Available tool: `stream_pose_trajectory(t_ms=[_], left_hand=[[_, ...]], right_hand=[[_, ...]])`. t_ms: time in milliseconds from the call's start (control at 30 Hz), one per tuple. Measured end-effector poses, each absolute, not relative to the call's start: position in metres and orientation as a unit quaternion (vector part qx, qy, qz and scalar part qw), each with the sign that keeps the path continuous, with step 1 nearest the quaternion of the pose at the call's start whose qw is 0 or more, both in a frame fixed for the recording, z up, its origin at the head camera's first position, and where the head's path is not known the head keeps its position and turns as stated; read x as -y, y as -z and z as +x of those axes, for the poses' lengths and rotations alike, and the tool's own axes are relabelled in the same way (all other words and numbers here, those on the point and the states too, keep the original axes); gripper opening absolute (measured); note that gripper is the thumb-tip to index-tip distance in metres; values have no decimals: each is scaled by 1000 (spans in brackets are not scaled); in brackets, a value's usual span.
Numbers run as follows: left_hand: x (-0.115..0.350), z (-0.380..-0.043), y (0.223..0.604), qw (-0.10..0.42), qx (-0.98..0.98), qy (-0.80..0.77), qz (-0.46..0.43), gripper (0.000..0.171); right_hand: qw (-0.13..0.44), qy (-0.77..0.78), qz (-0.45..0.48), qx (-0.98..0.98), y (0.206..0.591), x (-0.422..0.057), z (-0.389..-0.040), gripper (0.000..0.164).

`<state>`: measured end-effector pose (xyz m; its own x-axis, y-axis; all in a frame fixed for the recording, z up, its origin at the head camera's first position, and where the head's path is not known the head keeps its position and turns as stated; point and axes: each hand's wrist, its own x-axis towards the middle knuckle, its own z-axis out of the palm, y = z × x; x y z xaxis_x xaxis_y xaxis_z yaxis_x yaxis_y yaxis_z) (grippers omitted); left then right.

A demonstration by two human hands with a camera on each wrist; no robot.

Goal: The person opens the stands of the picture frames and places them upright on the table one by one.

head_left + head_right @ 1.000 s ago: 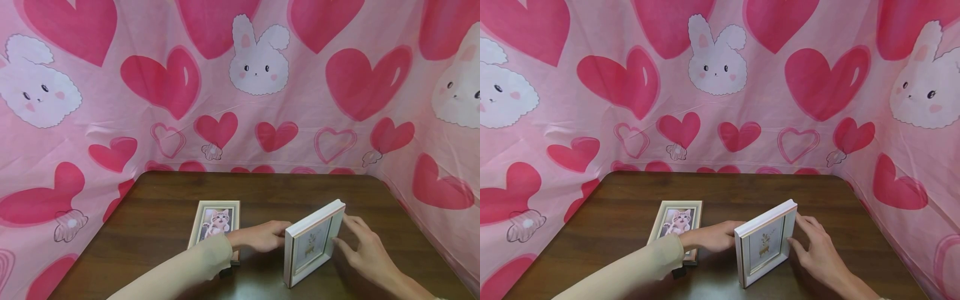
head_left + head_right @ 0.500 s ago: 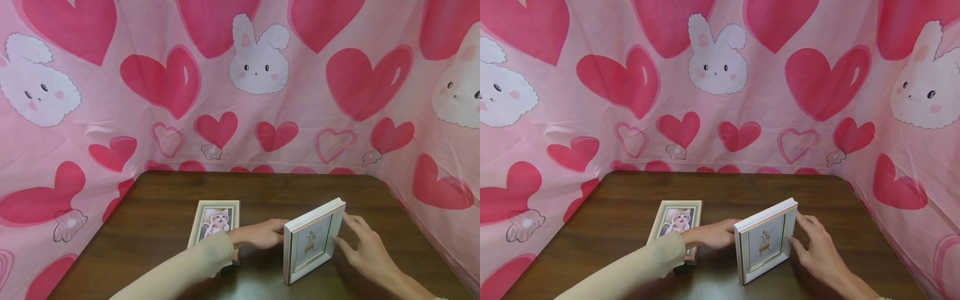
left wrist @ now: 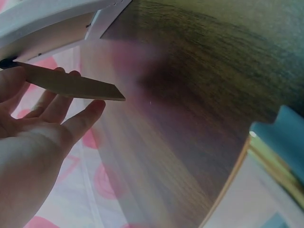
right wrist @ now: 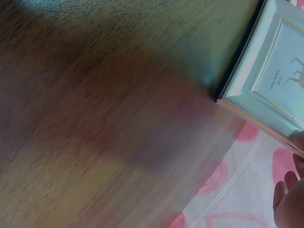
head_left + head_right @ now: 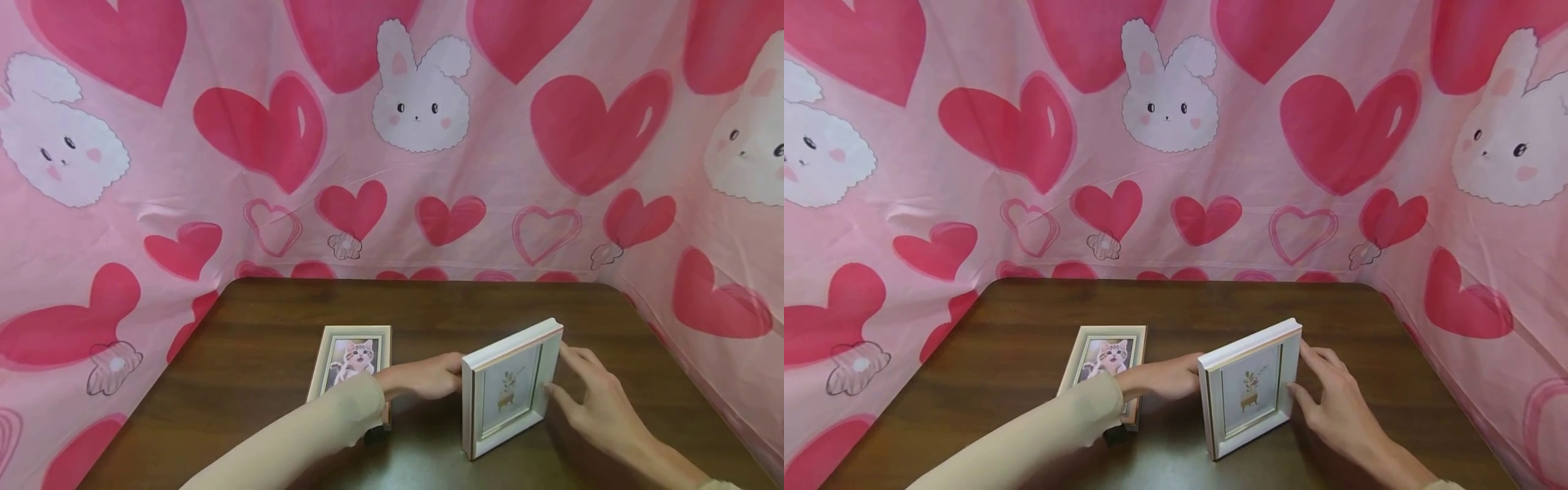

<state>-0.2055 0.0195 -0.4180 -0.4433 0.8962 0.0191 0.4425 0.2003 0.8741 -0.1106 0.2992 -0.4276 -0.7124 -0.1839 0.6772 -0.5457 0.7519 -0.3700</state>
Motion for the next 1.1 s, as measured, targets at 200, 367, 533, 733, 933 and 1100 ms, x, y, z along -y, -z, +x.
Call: stream_pose_trajectory(t_ms=[200,367,533,733,933,1100], left_hand=[[-20,-207,420,270,-726,-443,451,40],[-22,-209,422,274,-718,-454,450,43],[-24,-210,422,273,-710,-467,451,43],[-25,-213,421,272,-705,-472,454,42],[-24,-215,420,278,-697,-474,461,47],[-25,-218,421,278,-696,-474,462,45]], right_hand=[[314,-284,208,882,427,-299,-111,90],[311,-283,207,883,427,-300,-112,89],[314,-273,200,887,427,-302,-113,89],[316,-269,195,889,428,-303,-115,88],[308,-266,192,893,427,-302,-118,89],[305,-269,191,893,428,-302,-118,89]])
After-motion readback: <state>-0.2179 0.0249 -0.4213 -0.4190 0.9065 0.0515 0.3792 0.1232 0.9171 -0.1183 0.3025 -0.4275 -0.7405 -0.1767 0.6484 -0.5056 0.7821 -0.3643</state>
